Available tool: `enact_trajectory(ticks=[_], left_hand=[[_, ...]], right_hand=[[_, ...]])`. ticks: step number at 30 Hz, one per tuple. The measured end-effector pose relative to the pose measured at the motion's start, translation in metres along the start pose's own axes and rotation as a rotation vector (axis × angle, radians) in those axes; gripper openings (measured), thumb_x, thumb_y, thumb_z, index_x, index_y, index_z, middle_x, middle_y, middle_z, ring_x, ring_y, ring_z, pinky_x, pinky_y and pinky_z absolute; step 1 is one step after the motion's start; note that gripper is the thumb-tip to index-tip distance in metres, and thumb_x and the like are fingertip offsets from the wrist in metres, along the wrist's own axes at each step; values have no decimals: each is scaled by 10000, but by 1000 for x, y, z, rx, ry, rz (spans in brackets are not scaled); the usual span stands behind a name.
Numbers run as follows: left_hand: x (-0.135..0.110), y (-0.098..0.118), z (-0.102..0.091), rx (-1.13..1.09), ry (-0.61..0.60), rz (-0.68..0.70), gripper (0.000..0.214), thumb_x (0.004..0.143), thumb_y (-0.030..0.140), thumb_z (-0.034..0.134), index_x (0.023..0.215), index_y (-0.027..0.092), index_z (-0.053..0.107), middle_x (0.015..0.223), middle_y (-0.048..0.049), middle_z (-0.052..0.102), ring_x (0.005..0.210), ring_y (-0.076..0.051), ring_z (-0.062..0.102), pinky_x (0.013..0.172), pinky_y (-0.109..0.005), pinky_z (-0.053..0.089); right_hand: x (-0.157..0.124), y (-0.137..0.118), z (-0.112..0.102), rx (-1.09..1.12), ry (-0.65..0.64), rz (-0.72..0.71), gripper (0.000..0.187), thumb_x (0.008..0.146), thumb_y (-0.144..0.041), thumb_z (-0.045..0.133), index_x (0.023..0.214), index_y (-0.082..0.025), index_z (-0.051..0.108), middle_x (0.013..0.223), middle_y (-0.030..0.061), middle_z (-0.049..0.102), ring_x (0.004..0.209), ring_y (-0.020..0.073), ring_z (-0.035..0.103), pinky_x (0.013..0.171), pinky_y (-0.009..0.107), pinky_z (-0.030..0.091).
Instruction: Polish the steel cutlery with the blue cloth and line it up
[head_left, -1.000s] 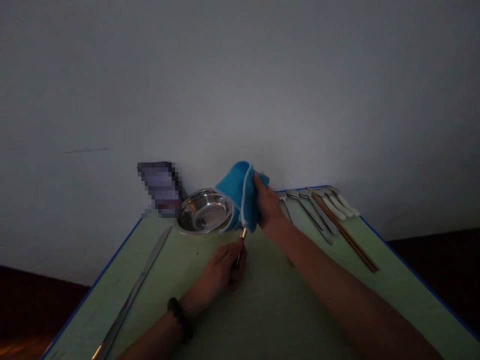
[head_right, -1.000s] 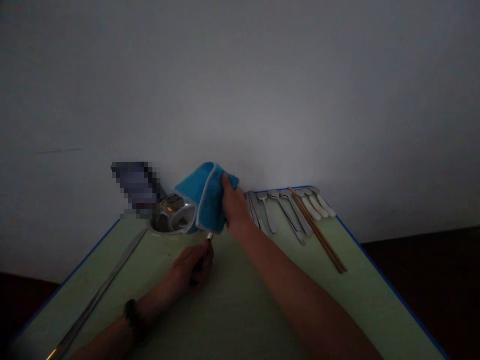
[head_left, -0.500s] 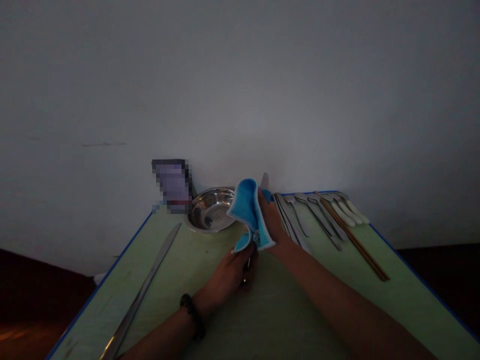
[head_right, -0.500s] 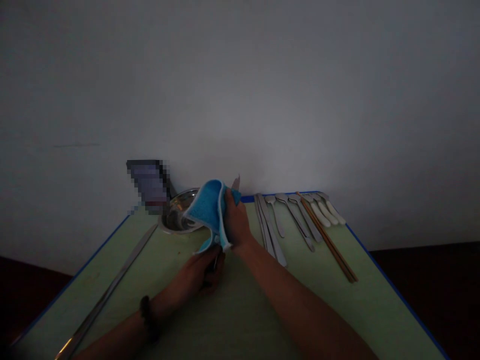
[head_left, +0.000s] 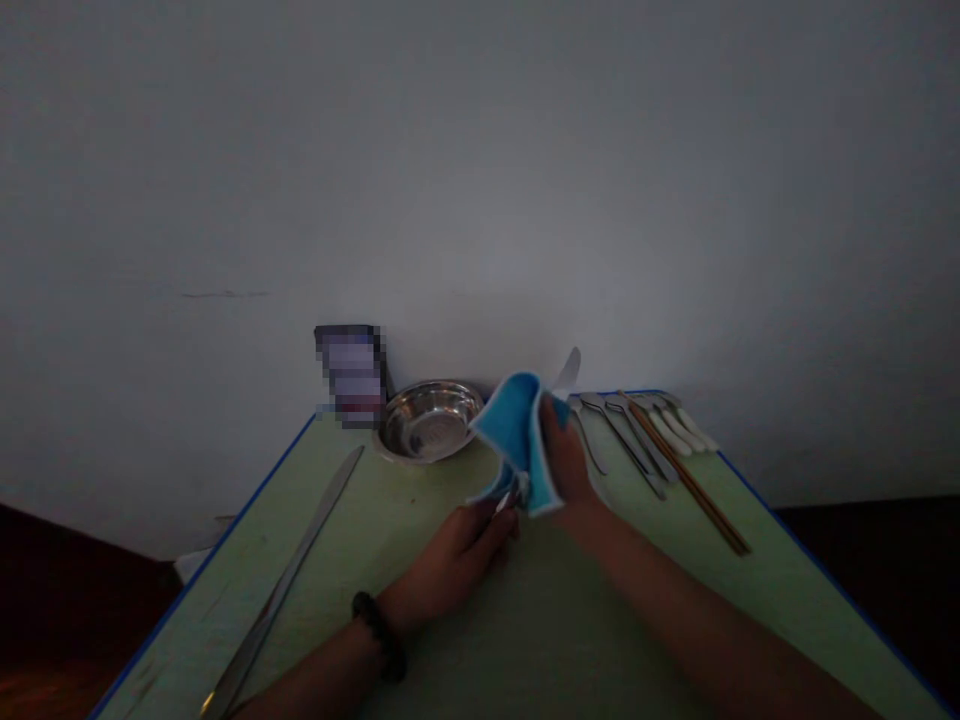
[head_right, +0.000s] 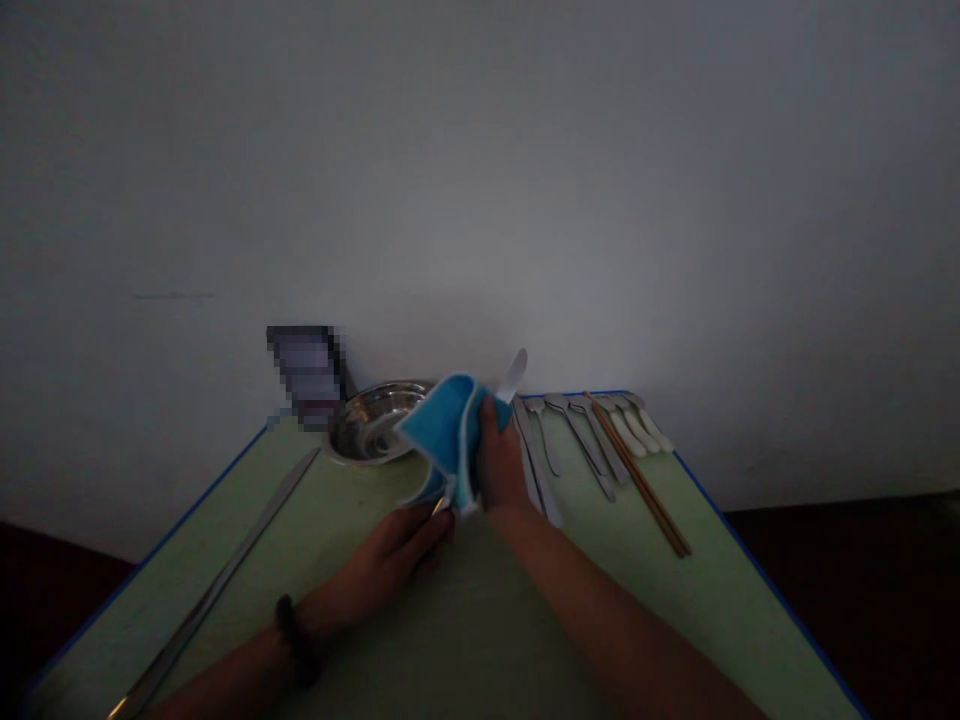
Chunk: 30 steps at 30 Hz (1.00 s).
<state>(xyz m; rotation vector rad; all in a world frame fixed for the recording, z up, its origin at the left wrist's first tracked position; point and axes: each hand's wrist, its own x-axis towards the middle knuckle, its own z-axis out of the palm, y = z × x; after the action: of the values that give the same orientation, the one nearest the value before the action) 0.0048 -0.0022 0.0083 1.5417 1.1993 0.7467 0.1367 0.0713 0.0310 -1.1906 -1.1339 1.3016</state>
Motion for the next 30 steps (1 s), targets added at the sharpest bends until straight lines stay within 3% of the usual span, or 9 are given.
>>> enact_trajectory(ticks=[3, 9, 14, 20, 26, 30], left_hand=[[-4, 4, -1, 77, 70, 47, 196, 809, 258, 488, 629, 195, 536, 638, 16, 562, 625, -152, 487, 602, -232, 399], [-17, 6, 2, 279, -15, 90, 202, 847, 240, 460, 739, 180, 619, 754, -25, 649, 686, -180, 567, 667, -245, 416], [-29, 2, -2, 363, -38, 112, 301, 915, 273, 383, 774, 184, 633, 745, -27, 656, 674, -170, 586, 667, -232, 411], [-23, -5, 2, 521, -11, 98, 283, 873, 358, 476, 706, 171, 605, 620, -20, 613, 528, -142, 523, 514, -228, 342], [-23, -6, 1, 383, 10, 43, 279, 878, 363, 457, 686, 174, 530, 579, 21, 521, 514, -115, 460, 491, -214, 319], [-25, 0, 1, 321, 77, 34, 263, 857, 355, 485, 668, 179, 535, 543, 41, 473, 486, -106, 421, 468, -209, 298]], right_hand=[[-21, 19, 6, -35, 54, 33, 421, 775, -623, 435, 668, -225, 522, 629, 11, 521, 665, 187, 516, 624, 315, 398], [-25, 53, 4, 134, -21, 153, 447, 744, -658, 463, 761, -224, 570, 727, 12, 584, 725, 181, 559, 680, 304, 425], [-25, 52, 4, 273, -136, 220, 420, 722, -632, 528, 780, -219, 572, 699, -13, 580, 691, 162, 561, 687, 297, 443], [-21, 47, 4, 424, -75, 346, 408, 712, -633, 542, 731, -226, 551, 661, -3, 601, 675, 182, 596, 650, 316, 477], [-17, 50, 6, 512, -82, 408, 401, 727, -616, 545, 782, -221, 577, 694, 24, 643, 701, 196, 620, 596, 309, 485], [-18, 47, 5, 491, -77, 433, 415, 727, -615, 545, 768, -203, 578, 572, 2, 597, 592, 179, 598, 539, 293, 464]])
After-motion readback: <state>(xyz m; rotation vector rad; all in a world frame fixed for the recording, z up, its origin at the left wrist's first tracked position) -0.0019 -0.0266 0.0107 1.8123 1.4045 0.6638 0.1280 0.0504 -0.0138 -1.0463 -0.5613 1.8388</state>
